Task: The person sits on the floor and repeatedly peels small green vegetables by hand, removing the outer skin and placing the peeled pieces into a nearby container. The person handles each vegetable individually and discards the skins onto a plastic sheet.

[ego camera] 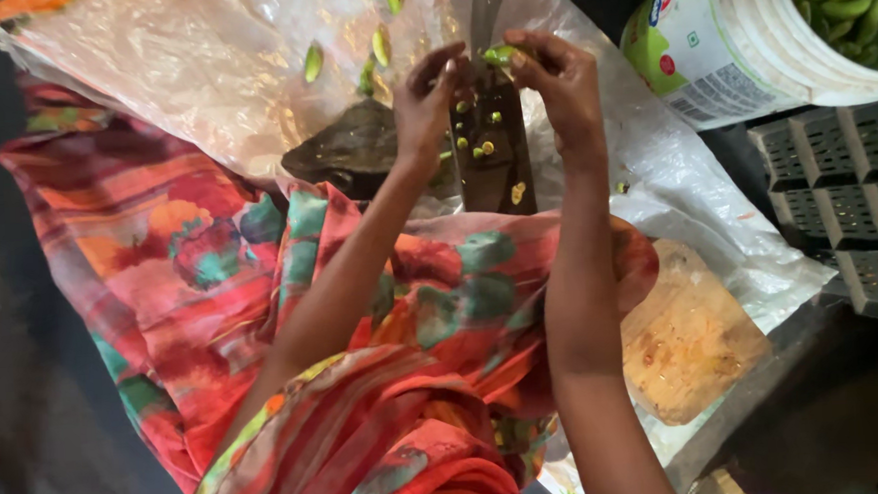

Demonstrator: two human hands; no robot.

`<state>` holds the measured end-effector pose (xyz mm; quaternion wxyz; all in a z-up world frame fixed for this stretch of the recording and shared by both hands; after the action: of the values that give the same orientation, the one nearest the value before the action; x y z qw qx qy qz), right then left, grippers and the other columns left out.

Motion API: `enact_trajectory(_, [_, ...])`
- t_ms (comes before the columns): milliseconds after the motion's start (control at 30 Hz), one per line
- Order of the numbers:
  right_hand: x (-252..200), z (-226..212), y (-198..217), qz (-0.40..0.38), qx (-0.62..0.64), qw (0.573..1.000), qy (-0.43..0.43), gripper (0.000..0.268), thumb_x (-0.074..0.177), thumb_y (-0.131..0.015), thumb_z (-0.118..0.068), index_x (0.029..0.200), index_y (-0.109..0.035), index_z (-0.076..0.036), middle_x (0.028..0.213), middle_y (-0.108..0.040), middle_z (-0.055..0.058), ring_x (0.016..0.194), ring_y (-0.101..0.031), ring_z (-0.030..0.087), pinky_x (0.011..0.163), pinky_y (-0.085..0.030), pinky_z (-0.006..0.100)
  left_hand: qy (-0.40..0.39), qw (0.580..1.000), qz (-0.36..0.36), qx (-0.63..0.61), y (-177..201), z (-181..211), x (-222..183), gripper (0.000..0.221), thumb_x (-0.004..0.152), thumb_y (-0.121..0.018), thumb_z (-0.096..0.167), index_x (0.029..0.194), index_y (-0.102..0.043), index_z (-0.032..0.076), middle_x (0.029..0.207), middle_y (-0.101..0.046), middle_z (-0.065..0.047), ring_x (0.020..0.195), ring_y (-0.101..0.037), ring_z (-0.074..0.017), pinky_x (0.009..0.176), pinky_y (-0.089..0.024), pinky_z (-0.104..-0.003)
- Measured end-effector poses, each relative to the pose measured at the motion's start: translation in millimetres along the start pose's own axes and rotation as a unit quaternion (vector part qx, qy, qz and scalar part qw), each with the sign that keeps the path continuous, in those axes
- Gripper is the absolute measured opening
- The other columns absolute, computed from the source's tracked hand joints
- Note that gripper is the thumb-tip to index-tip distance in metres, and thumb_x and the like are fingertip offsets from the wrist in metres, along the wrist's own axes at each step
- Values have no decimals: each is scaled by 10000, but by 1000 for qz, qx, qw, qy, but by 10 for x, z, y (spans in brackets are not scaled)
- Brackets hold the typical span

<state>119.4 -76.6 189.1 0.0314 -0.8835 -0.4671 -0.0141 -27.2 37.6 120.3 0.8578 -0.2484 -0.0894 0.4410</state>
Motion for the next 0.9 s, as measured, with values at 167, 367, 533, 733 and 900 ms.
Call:
enact_trajectory(167, [59,88,-36,2,36,999,-19,353,947,-799,-151,1247,-716,17,1100,-763,52,954,-711,96,810,-566,230,16,1000,-11,17,-136,-9,98,263,994,-707,122,1210,-736,-25,1018,-775,-80,878,-731,-135,791,-642,-296])
enact_trajectory(367, [57,72,-28,27,55,997,36,343,943,-833,-88,1235,-713,48,1100,-751,68,981,-712,113,912,-594,247,-30,999,-21,32,-155,62,88,228,981,-744,101,1160,-763,-38,990,-780,-78,858,-727,-123,786,-629,-280])
enact_trajectory(533, [172,500,-15,49,53,997,5,282,957,-799,-100,1201,-727,23,1070,-762,88,923,-718,116,828,-602,241,29,999,-27,19,52,-361,272,232,953,-743,121,1140,-760,-15,1002,-796,-89,854,-758,-139,759,-655,-285])
enact_trajectory(733, [107,1157,70,119,-76,979,-146,235,880,-800,-124,1072,-717,-19,922,-738,71,783,-705,111,662,-568,227,150,985,43,78,342,-803,99,225,966,-747,160,1138,-780,20,980,-767,-80,844,-715,-134,689,-614,-279])
enact_trajectory(900, [23,921,151,57,14,993,-102,320,889,-855,-94,1149,-683,-21,1004,-735,66,879,-708,120,749,-573,215,44,979,20,200,320,-437,-84,251,993,-722,179,1174,-782,15,1044,-798,-66,930,-731,-93,781,-572,-209])
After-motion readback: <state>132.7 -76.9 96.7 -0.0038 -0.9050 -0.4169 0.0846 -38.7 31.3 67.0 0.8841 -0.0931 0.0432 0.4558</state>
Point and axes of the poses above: each hand's wrist, its own x-axis towards the middle knuckle, its own y-axis out of the back of the hand, z = x × y, the point moved 6 cm from there along x, towards the middle knuckle
